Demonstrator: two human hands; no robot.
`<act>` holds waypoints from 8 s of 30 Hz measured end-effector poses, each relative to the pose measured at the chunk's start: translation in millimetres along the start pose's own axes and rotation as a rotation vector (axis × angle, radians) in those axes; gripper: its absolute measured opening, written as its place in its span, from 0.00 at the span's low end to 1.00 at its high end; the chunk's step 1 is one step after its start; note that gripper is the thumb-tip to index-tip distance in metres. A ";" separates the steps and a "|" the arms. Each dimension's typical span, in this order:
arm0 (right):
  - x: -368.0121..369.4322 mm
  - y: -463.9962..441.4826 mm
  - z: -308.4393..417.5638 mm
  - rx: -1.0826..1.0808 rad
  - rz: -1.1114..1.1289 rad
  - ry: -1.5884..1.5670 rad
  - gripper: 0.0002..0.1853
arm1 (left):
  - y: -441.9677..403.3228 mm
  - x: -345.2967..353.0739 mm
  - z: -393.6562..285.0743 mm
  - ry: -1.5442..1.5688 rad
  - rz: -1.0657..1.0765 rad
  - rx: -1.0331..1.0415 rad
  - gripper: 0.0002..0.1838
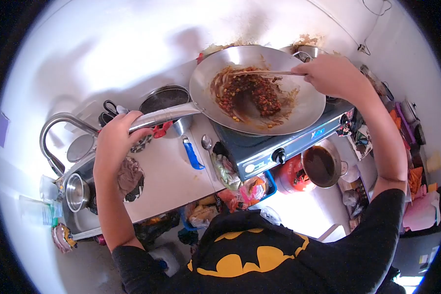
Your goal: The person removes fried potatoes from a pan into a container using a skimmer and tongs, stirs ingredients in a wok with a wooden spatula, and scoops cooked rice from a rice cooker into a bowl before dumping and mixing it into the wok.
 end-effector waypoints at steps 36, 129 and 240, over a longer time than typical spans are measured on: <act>33.2 -70.1 -127.1 0.193 0.616 -0.896 0.18 | -4.8 6.0 5.9 0.017 0.063 -0.001 0.21; -43.0 113.3 488.4 -1.816 0.685 -1.283 0.08 | 510.6 -62.4 -159.7 -0.683 -1.616 -1.391 0.13; 214.4 -26.1 460.7 0.180 0.466 -2.210 0.26 | 698.0 175.5 -236.3 1.012 -2.195 -1.646 0.24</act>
Point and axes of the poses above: each hand's wrist, its own y-axis away from the middle knuckle, its own x-axis out of the palm, z = x × y, the point moved 4 cm from there along -y, towards the middle knuckle, and after that the axes turned 5 degrees about z, right-handed, at the moved point
